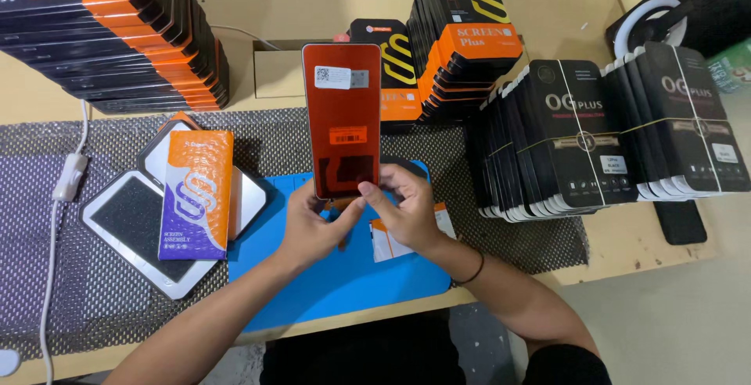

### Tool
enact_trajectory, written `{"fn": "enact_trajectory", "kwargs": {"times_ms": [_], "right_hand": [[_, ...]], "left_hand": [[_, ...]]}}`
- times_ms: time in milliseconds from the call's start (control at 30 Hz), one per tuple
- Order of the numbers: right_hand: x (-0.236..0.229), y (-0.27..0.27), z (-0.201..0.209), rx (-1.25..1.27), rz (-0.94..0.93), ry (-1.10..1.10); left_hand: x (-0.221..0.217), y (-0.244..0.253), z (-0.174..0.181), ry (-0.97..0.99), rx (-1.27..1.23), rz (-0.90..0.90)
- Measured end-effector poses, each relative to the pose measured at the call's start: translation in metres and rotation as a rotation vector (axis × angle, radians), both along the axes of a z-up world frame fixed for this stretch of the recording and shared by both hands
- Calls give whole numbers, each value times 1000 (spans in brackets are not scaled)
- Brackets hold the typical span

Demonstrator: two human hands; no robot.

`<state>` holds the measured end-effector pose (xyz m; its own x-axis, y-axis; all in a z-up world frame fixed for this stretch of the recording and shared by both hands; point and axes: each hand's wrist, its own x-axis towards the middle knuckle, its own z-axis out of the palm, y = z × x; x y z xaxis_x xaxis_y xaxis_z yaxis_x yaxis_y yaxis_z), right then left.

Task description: The person places screen protector components and instructions into orange retail boxes, closes the boxes, and stacks them on a work surface.

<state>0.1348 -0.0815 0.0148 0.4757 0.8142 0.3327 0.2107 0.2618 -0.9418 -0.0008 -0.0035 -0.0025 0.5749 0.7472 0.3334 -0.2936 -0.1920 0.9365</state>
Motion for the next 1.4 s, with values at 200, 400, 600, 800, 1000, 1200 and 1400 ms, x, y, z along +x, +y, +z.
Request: {"fn": "enact_trajectory", "kwargs": {"times_ms": [200, 400, 600, 800, 1000, 1200, 1400], "right_hand": [[13, 1, -8, 17, -36, -8], [44, 5, -8, 71, -189, -100], [64, 8, -17, 132, -277, -86], [60, 10, -18, 136, -260, -107], [49, 9, -19, 103, -219, -58], [38, 7, -23, 84, -183, 0], [34, 4, -26, 58, -116, -31]], "left_hand": [[3, 0, -8, -9, -8, -69], [5, -11, -4, 85, 1, -158], [-3, -19, 3, 61, -21, -292], [-10, -18, 8, -63, 134, -310], [-12, -19, 23, -131, 233, -342], [-14, -11, 28, -111, 368, -282], [-15, -1, 18, -115, 449, -156]]}}
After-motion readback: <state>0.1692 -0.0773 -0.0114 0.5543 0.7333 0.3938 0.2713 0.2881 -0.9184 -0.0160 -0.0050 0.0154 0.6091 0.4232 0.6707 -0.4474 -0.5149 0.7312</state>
